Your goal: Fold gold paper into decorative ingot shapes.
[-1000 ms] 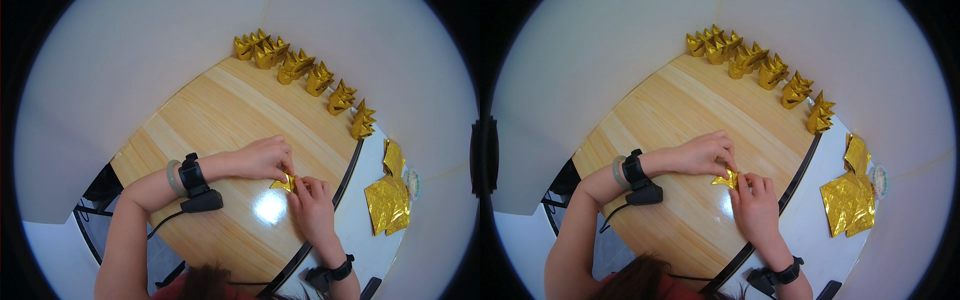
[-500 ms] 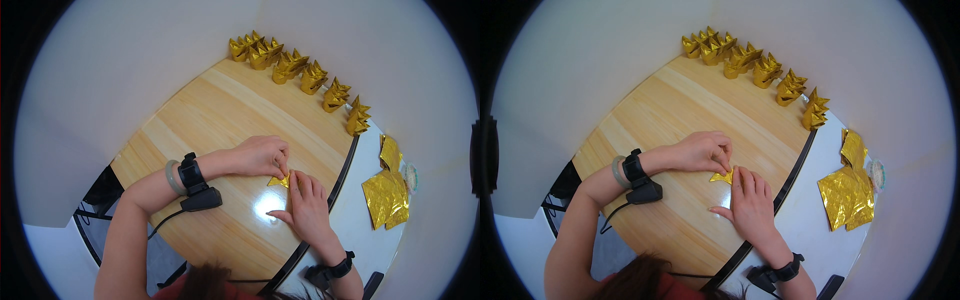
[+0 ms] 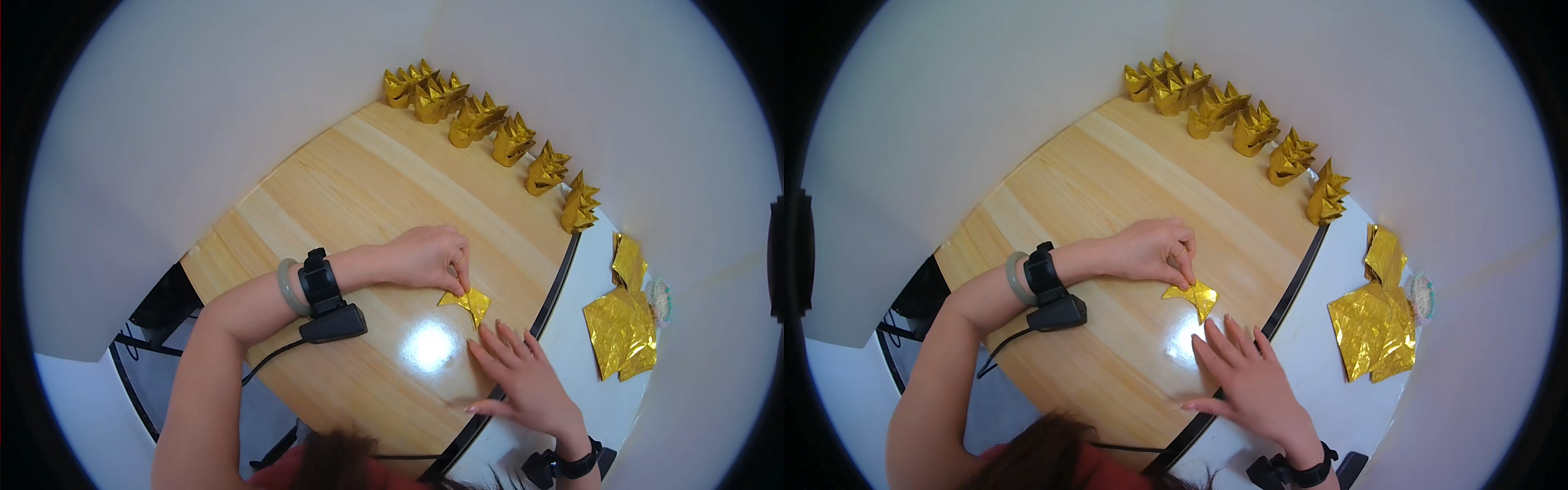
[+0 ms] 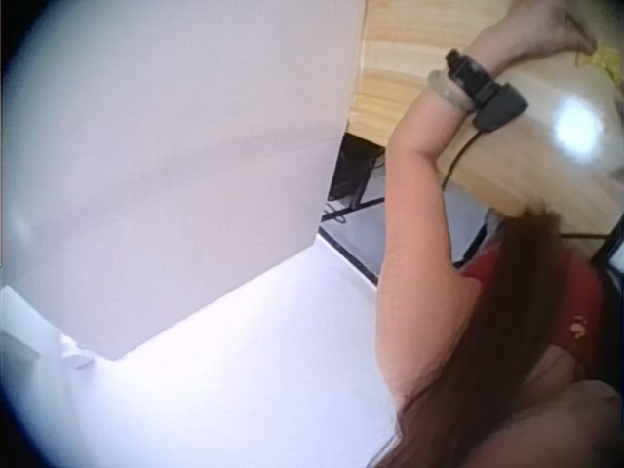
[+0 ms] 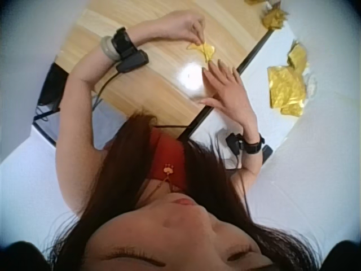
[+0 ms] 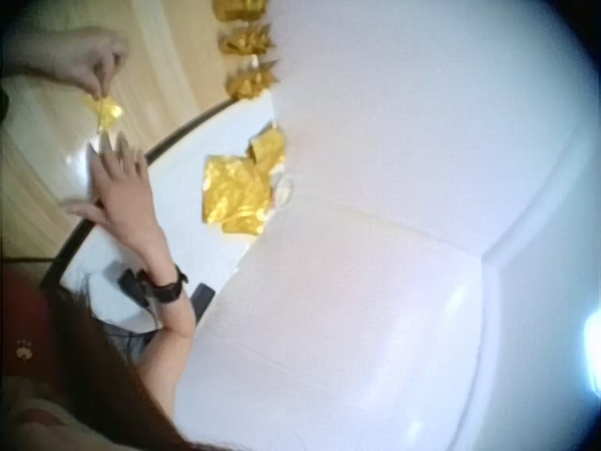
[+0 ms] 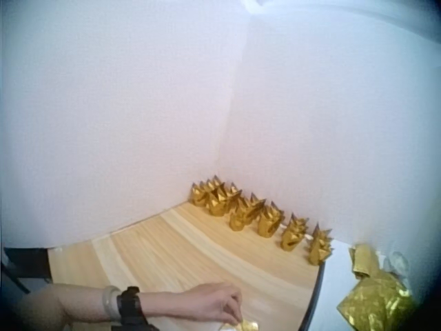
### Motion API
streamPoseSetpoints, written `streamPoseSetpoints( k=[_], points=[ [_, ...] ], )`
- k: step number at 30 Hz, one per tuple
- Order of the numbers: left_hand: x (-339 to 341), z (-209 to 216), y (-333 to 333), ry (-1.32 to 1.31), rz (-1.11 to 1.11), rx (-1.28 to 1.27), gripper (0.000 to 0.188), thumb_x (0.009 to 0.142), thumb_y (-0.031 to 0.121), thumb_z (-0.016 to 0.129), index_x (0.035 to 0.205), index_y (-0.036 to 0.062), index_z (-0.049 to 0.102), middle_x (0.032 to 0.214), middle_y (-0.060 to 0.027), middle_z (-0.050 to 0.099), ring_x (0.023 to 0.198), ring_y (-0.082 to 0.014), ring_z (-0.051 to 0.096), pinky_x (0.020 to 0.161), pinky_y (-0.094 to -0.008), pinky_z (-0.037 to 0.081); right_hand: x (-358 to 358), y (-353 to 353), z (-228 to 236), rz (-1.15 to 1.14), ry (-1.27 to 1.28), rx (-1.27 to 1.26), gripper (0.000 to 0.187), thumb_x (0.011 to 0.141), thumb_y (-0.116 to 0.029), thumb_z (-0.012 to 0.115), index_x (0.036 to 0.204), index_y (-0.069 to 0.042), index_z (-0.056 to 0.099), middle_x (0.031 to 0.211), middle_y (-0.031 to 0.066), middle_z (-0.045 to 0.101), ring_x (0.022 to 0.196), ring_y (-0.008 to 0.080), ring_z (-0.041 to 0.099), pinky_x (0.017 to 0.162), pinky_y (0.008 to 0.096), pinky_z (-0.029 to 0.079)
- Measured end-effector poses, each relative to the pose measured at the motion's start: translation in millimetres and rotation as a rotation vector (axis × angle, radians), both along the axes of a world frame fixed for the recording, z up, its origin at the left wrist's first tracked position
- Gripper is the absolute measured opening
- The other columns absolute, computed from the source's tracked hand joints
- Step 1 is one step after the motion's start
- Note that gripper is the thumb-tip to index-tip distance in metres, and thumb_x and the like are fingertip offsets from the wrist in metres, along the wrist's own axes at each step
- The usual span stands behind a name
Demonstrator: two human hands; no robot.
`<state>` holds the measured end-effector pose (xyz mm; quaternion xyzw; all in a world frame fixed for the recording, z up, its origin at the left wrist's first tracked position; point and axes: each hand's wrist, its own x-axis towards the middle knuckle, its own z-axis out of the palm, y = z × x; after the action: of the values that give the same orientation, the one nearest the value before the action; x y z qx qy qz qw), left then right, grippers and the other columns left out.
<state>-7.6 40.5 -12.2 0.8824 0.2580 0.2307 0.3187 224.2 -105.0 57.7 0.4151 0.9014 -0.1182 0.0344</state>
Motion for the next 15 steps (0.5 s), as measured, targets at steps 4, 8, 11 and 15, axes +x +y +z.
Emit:
streamPoseSetpoints(
  k=[4, 8, 11, 15],
  points=[
    [0.7, 1.9, -2.7, -0.013, -0.003, 0.005, 0.01, 0.069, 0.022, 0.078, 0.076, 0.017, 0.074, 0.083, 0.0029, 0.058, 0.089, -0.0188, 0.054, 0.074, -0.0304, 0.044, -10.2, 22.2, 10.8, -0.364, 0.377, -0.062, 0.035, 0.079, -0.028, 0.07, 0.106, -0.008, 0.062, 0.113, 0.0097, 0.061, 0.104, 0.0266, 0.059, 0.083, 0.0374, 0.049],
    [-1.5, 0.8, -4.2, -0.01, 0.018, 0.013, 0.011, 0.07, 0.021, 0.077, 0.079, 0.0168, 0.073, 0.084, 0.0026, 0.058, 0.089, -0.0195, 0.054, 0.075, -0.0312, 0.044, -28.8, 50.1, -18.6, -0.242, 0.382, 0.234, 0.025, 0.075, -0.017, 0.072, 0.096, -0.008, 0.063, 0.097, 0.008, 0.064, 0.087, 0.0242, 0.063, 0.068, 0.0319, 0.051],
    [0.2, 0.6, -1.9, 0.019, -0.035, -0.002, 0.017, 0.07, 0.02, 0.075, 0.087, 0.0174, 0.073, 0.087, 0.0013, 0.058, 0.09, -0.0209, 0.054, 0.078, -0.0319, 0.043, -32.8, 56.9, -26.0, -0.2, 0.348, 0.279, 0.02, 0.074, -0.017, 0.072, 0.09, -0.009, 0.063, 0.088, 0.0067, 0.065, 0.081, 0.0239, 0.063, 0.066, 0.0337, 0.051],
    [-2.4, 0.4, 0.3, -0.001, -0.102, -0.071, 0.027, 0.071, 0.018, 0.074, 0.098, 0.0174, 0.072, 0.091, -0.0006, 0.059, 0.092, -0.0218, 0.053, 0.082, -0.0325, 0.042, -30.9, 53.9, -29.8, -0.205, 0.359, 0.32, 0.02, 0.071, -0.011, 0.071, 0.089, -0.009, 0.063, 0.084, 0.0043, 0.066, 0.078, 0.0218, 0.064, 0.061, 0.0326, 0.051]
  ],
)
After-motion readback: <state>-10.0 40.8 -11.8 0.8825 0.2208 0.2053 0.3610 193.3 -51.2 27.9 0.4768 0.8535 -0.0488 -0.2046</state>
